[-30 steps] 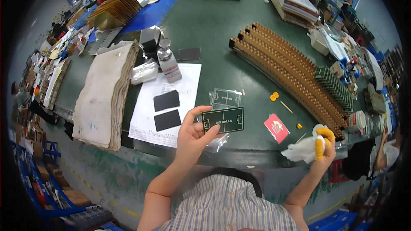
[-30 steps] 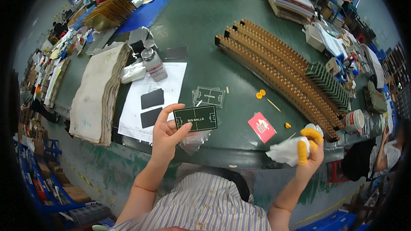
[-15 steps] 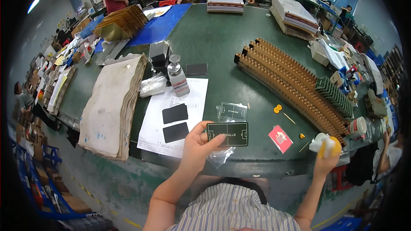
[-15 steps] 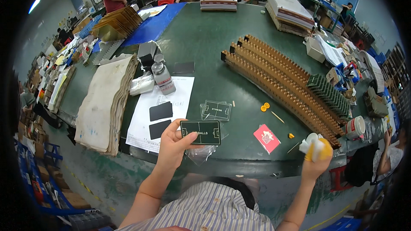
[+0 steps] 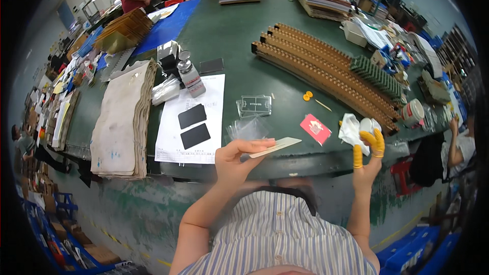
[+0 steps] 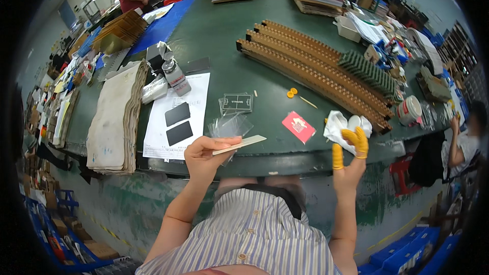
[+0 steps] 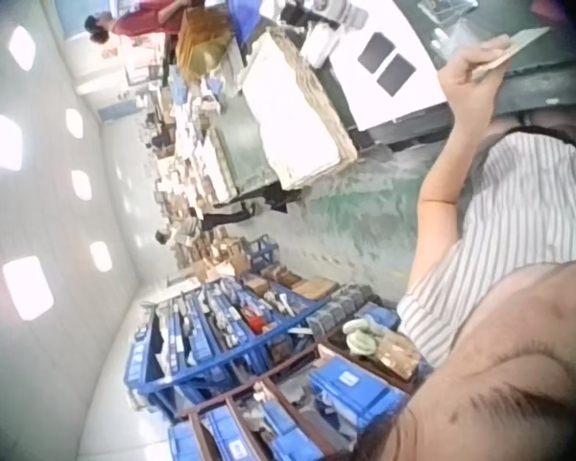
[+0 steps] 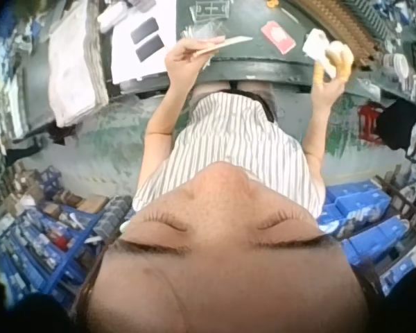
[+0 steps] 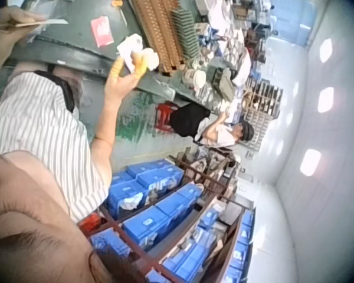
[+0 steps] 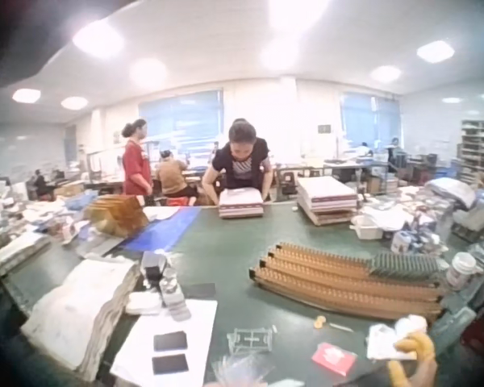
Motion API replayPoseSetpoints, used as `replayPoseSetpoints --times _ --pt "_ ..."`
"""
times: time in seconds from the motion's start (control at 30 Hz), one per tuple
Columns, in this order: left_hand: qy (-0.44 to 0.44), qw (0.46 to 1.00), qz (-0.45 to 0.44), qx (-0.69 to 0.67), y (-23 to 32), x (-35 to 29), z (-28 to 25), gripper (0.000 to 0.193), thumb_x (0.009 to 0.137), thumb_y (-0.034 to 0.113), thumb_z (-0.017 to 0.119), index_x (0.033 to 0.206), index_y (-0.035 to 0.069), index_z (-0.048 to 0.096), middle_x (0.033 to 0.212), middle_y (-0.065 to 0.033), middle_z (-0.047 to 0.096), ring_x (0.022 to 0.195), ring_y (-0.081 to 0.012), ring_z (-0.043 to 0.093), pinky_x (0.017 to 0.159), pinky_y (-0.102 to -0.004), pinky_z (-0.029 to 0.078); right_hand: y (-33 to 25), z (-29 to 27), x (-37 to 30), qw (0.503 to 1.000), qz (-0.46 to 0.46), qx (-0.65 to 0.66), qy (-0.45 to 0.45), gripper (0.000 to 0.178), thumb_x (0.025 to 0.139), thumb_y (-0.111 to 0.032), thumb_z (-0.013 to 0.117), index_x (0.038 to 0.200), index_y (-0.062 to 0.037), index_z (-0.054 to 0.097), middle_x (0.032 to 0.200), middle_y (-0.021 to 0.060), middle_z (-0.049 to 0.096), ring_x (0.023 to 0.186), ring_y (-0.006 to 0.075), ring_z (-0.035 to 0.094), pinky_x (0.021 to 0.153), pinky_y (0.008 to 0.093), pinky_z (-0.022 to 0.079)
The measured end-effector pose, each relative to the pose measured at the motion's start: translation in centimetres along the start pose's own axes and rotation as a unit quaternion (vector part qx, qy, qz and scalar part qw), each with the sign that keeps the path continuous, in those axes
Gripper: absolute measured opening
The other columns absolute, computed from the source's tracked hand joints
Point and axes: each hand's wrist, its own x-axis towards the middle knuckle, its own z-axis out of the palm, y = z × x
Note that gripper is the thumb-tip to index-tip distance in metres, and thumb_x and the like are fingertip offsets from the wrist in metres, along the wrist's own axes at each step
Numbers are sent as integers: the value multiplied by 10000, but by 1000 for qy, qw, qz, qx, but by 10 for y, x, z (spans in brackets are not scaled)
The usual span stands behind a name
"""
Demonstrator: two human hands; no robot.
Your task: The person cleans small rectangular cards at a workbench. They use a wooden stick to apply a substance to the card surface and then wipe it with a white cloth. The person handles the cards one at a time, flipping them over to clean both sides.
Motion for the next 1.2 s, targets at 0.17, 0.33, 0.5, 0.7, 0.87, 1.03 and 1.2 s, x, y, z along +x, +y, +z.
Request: replayPoseSetpoints --times 0.17,0.33,0.5,0.7,0.87,1.03,1.2 --pt "-1 995 92 -33 0 -24 5 156 742 -57 686 849 19 602 946 -183 674 970 -292 643 981 -491 411 -39 2 -15 993 -88 84 -14 567 790 -72 686 1285 -8 418 1124 124 586 952 211 581 853 331 428" --pt "5 993 112 -38 14 -41 10 148 734 -45 693 822 36 605 913 -169 684 948 -280 653 1012 -525 364 -65 -3 -26 978 -90 186 -12 609 769 -71 706 1292 -9 401 1121 132 583 946 207 585 833 330 427" --pt "-17 991 129 -13 22 -53 12 130 735 -38 690 810 39 617 915 -148 689 935 -252 658 1049 -518 310 -83 -4 -41 963 -86 254 -25 668 744 -52 730 1305 -17 371 1150 132 565 945 206 587 828 326 427" --pt "3 995 101 24 32 -60 21 175 733 -78 687 804 52 593 847 -145 689 898 -251 666 1019 -528 341 -89 2 -59 951 -45 302 -45 671 732 -28 733 1298 -22 371 1159 127 556 965 203 576 829 313 429" --pt "-5 995 89 46 33 -60 27 186 724 -92 686 810 48 600 836 -133 690 888 -245 668 1006 -519 357 -84 4 -56 949 -31 307 -68 657 729 -31 735 1286 -21 386 1153 119 560 977 187 566 829 305 427" --pt "-34 983 86 156 42 -50 40 157 713 -79 692 806 31 633 838 -111 693 875 -229 670 995 -503 367 -80 5 -50 946 -29 312 -81 651 723 -53 748 1275 -23 404 1162 101 564 979 182 575 835 308 426" --pt "-36 969 107 219 40 -43 53 160 699 -72 692 825 23 662 852 -98 695 864 -210 672 965 -484 404 -71 -1 -51 960 -41 267 -73 574 703 -87 773 1205 -43 497 1159 99 568 1003 212 571 859 325 423"
